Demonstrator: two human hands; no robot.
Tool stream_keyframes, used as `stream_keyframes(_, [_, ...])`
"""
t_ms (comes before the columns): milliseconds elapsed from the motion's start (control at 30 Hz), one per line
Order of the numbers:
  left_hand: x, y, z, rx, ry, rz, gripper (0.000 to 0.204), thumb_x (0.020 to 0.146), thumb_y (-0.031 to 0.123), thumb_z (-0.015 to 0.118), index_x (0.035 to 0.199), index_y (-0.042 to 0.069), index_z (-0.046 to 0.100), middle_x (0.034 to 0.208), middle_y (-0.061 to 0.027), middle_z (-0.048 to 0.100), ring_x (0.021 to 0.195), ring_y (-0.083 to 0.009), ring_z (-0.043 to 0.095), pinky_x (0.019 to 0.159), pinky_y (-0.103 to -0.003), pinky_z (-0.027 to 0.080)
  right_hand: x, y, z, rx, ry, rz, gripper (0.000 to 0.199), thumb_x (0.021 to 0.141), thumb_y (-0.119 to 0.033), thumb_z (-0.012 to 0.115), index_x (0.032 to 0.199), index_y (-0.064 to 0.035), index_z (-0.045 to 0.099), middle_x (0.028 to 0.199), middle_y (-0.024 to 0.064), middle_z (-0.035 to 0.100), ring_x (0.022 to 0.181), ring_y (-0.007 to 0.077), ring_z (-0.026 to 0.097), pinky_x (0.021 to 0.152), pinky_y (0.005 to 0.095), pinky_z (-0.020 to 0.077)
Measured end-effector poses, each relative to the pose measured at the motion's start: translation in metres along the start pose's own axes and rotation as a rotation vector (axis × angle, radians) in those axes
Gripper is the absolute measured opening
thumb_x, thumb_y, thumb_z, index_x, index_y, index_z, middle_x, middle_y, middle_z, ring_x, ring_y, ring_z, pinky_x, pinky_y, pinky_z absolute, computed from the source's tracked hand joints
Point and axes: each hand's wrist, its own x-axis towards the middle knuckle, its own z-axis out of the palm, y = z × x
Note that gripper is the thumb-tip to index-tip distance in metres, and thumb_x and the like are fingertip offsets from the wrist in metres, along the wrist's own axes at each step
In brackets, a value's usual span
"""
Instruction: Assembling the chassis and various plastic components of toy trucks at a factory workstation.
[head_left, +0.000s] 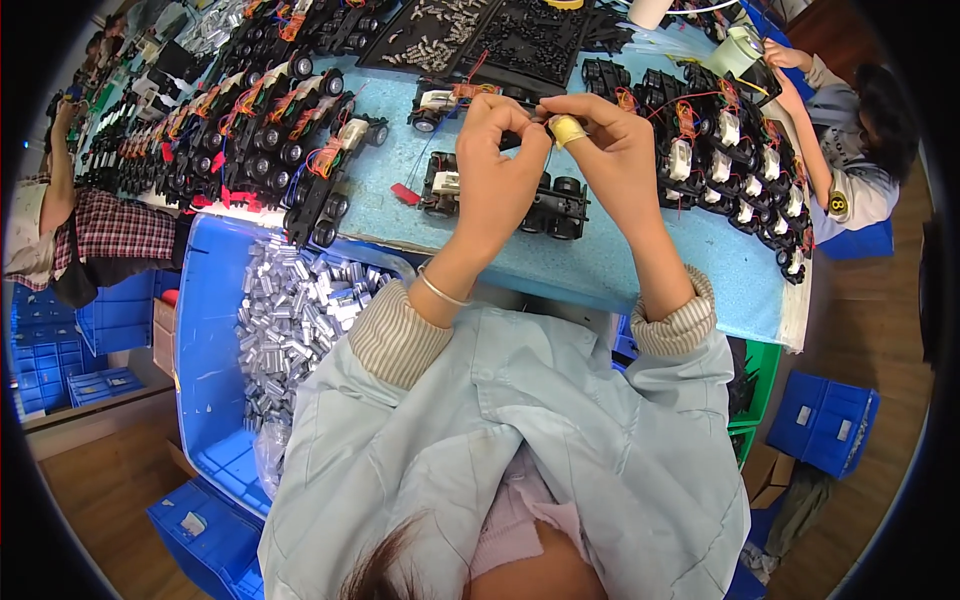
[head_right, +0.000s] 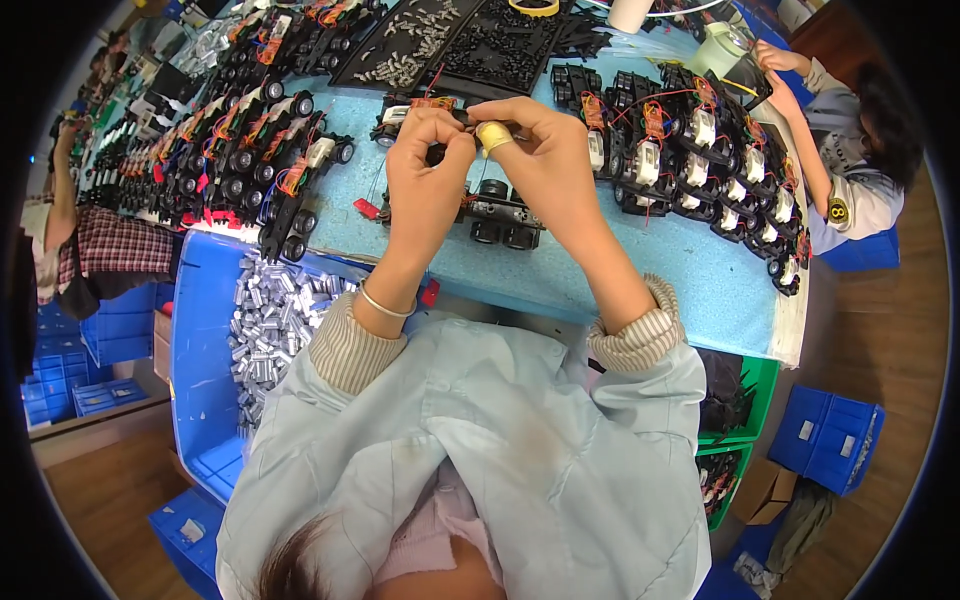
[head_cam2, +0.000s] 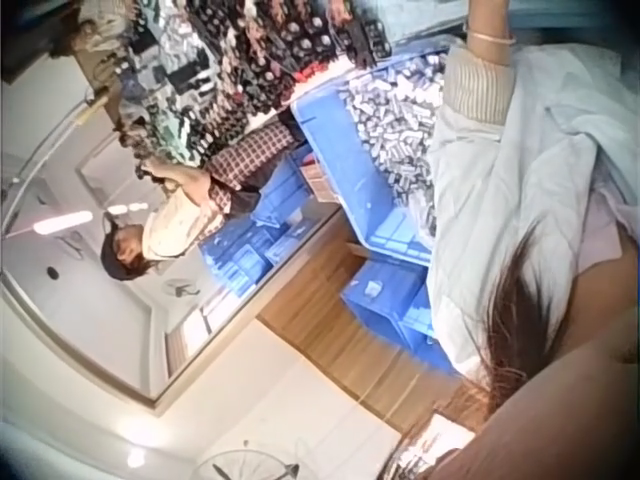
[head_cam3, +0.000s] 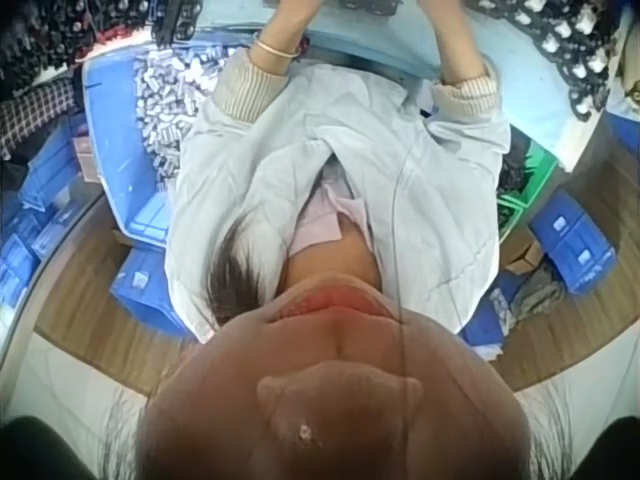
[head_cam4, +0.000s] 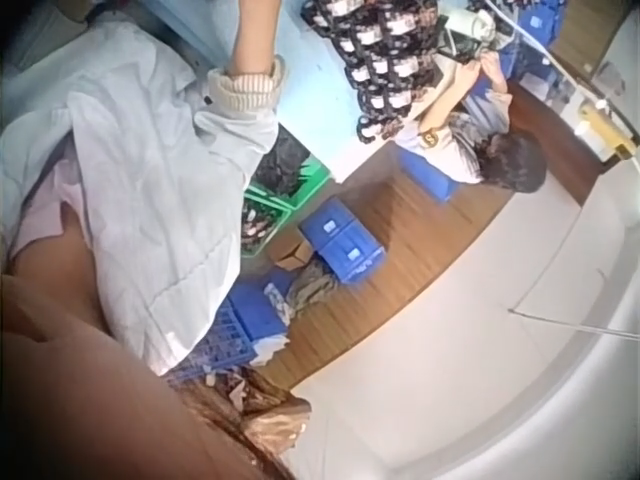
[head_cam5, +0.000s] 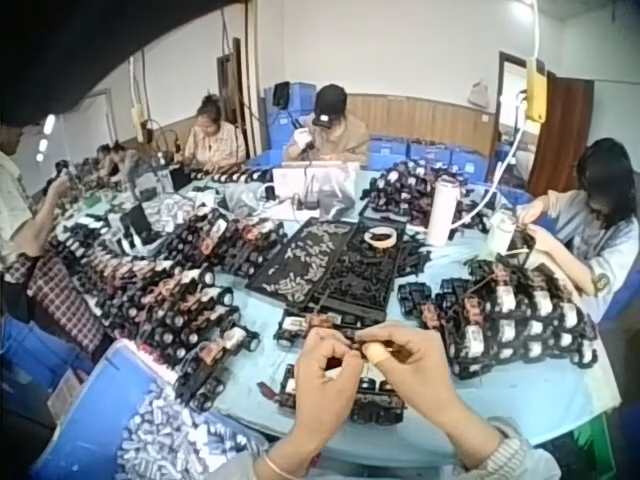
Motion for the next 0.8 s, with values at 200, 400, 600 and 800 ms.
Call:
stream_keyframes(200, [-0.001,0.005,0.001,0.026,0.018,0.015,0.016,0.073,-0.002,0.063,0.064,-0.002,0.05,0.083,-0.0062,0.054,0.08,-0.0148,0.051,0.075,-0.026,0.041,-0.003,-0.002,-0.002,-0.009,0.012,0.038,0.015,0.083,0.002,0.061,0.096,0.0039,0.067,0.093,0.0066,0.066,0.08,0.0103,0.063,0.071,0.0234,0.0517])
stream_keyframes(400, [0.001,0.002,0.003,0.118,0.017,0.081,0.014,0.071,0.0,0.065,0.063,-0.002,0.054,0.085,-0.0104,0.056,0.08,-0.0214,0.054,0.072,-0.032,0.043,-0.009,-0.008,0.003,-0.239,0.105,-0.074,0.014,0.083,0.004,0.059,0.094,0.0033,0.067,0.093,0.0069,0.066,0.08,0.0091,0.062,0.07,0.0231,0.0515])
stream_keyframes(600, [0.003,0.006,-0.001,0.476,-0.07,0.352,0.01,0.074,0.002,0.064,0.068,-0.002,0.058,0.09,-0.0096,0.06,0.086,-0.0234,0.056,0.079,-0.034,0.044,-0.003,-0.009,-0.017,0.021,-0.02,0.104,0.022,0.084,0.008,0.055,0.103,0.0029,0.065,0.101,0.0075,0.065,0.089,0.0105,0.061,0.075,0.0233,0.0507])
stream_keyframes(800, [-0.001,0.012,0.001,0.332,-0.097,0.184,0.009,0.074,0.004,0.065,0.071,-0.001,0.058,0.101,-0.0124,0.061,0.094,-0.0276,0.056,0.085,-0.036,0.043,-0.011,-0.011,-0.01,0.028,-0.001,0.05,0.028,0.081,0.01,0.053,0.107,0.003,0.063,0.098,0.0085,0.067,0.082,0.0124,0.064,0.072,0.0239,0.0525])
